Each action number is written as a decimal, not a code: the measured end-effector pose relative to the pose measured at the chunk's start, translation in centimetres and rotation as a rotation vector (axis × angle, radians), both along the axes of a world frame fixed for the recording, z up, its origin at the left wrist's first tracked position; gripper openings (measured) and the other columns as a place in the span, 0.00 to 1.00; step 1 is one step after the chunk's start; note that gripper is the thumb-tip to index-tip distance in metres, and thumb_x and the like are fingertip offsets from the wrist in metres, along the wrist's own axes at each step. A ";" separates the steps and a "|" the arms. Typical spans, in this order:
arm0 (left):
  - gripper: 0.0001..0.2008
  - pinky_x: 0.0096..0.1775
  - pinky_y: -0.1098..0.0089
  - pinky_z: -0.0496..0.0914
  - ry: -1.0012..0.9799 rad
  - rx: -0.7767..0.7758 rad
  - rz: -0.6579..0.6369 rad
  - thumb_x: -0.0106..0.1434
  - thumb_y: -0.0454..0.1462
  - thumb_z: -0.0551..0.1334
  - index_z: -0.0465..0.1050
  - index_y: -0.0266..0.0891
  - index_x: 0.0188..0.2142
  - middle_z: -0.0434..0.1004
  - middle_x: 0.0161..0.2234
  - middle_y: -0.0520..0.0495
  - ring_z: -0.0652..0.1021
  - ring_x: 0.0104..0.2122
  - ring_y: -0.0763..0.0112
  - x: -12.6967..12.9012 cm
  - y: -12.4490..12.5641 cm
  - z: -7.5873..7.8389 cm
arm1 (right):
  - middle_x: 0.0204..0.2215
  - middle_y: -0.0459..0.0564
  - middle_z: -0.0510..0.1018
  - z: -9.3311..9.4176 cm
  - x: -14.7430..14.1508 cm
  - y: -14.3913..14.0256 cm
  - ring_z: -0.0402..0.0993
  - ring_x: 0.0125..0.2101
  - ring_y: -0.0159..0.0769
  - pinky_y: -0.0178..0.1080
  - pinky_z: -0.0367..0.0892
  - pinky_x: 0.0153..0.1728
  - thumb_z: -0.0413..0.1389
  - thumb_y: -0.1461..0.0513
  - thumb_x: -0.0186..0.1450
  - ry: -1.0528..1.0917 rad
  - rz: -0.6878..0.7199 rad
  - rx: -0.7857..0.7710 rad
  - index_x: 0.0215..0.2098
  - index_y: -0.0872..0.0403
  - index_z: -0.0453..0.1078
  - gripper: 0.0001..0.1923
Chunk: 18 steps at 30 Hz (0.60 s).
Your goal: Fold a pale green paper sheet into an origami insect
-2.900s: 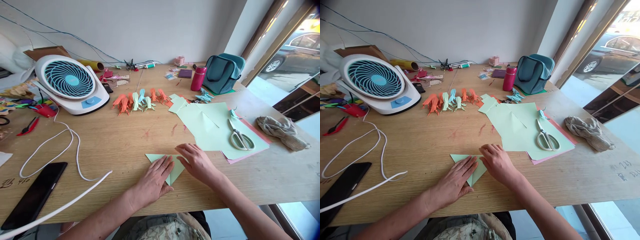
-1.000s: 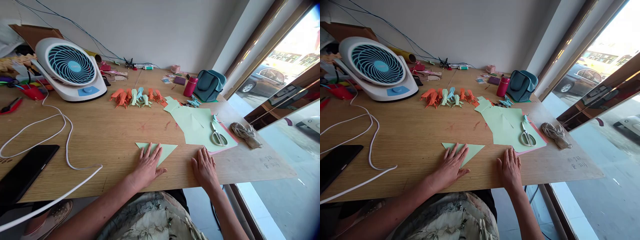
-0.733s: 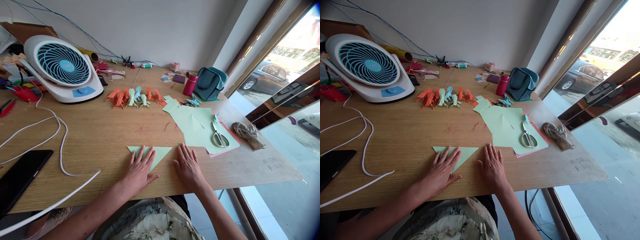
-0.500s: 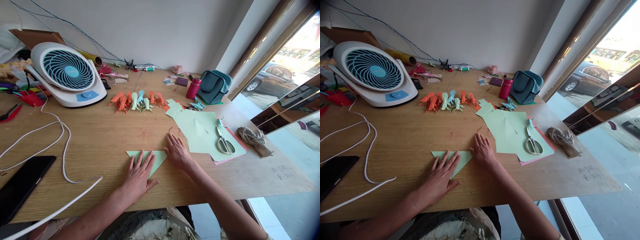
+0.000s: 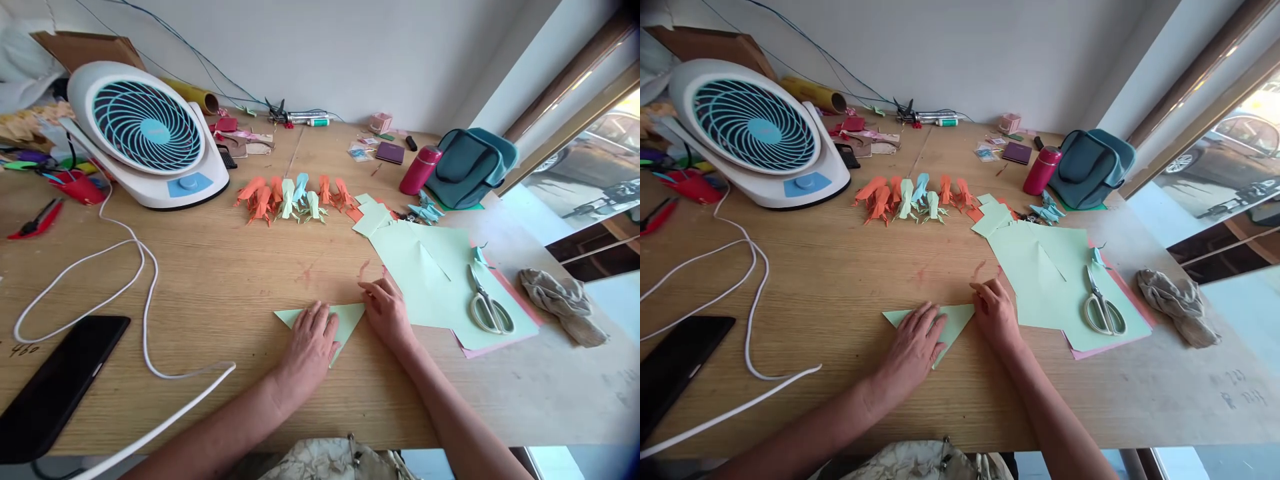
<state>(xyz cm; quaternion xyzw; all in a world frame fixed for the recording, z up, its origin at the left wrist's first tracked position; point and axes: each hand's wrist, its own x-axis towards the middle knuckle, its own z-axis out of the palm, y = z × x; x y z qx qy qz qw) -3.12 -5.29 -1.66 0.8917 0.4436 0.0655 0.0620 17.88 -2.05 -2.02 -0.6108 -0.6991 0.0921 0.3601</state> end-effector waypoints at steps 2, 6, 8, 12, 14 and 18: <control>0.23 0.63 0.51 0.60 -0.012 -0.006 -0.030 0.70 0.42 0.57 0.65 0.34 0.61 0.63 0.63 0.35 0.62 0.65 0.49 -0.3 0.4 -0.5 | 0.24 0.45 0.68 -0.1 0.1 -0.3 0.64 0.25 0.32 0.35 0.62 0.27 0.50 0.58 0.71 0.065 -0.031 -0.008 0.28 0.53 0.71 0.15; 0.30 0.65 0.48 0.54 -0.023 -0.014 -0.132 0.71 0.44 0.54 0.53 0.37 0.68 0.48 0.71 0.42 0.51 0.69 0.47 -1.1 0.5 -1.5 | 0.20 0.42 0.62 0.1 0.3 -0.2 0.59 0.21 0.30 0.35 0.58 0.24 0.49 0.57 0.72 0.119 -0.070 -0.032 0.21 0.53 0.64 0.21; 0.31 0.66 0.46 0.51 -0.009 -0.024 -0.166 0.71 0.44 0.53 0.50 0.39 0.70 0.43 0.72 0.46 0.45 0.70 0.46 -1.4 0.5 -1.8 | 0.26 0.44 0.68 0.2 0.4 -0.2 0.64 0.25 0.31 0.35 0.61 0.28 0.50 0.57 0.71 0.155 -0.099 -0.047 0.30 0.53 0.70 0.14; 0.31 0.66 0.44 0.49 0.005 -0.041 -0.209 0.72 0.46 0.50 0.49 0.39 0.70 0.38 0.72 0.48 0.43 0.70 0.45 -1.6 0.7 -1.8 | 0.21 0.42 0.63 0.1 0.8 -0.4 0.59 0.22 0.31 0.35 0.57 0.26 0.49 0.55 0.72 0.241 -0.142 -0.101 0.23 0.52 0.64 0.20; 0.31 0.66 0.45 0.49 -0.005 -0.050 -0.242 0.72 0.47 0.48 0.50 0.37 0.70 0.38 0.72 0.47 0.43 0.70 0.46 -1.7 0.8 -1.5 | 0.20 0.41 0.59 -0.1 0.9 -0.5 0.56 0.22 0.30 0.36 0.55 0.25 0.50 0.54 0.71 0.289 -0.177 -0.105 0.21 0.52 0.61 0.21; 0.30 0.66 0.45 0.49 -0.022 -0.070 -0.278 0.73 0.47 0.48 0.51 0.38 0.69 0.40 0.72 0.47 0.44 0.70 0.48 -2.0 0.8 -1.0 | 0.25 0.43 0.65 0.6 0.0 -0.7 0.61 0.25 0.32 0.36 0.58 0.27 0.56 0.51 0.68 0.456 -0.257 -0.090 0.32 0.52 0.68 0.14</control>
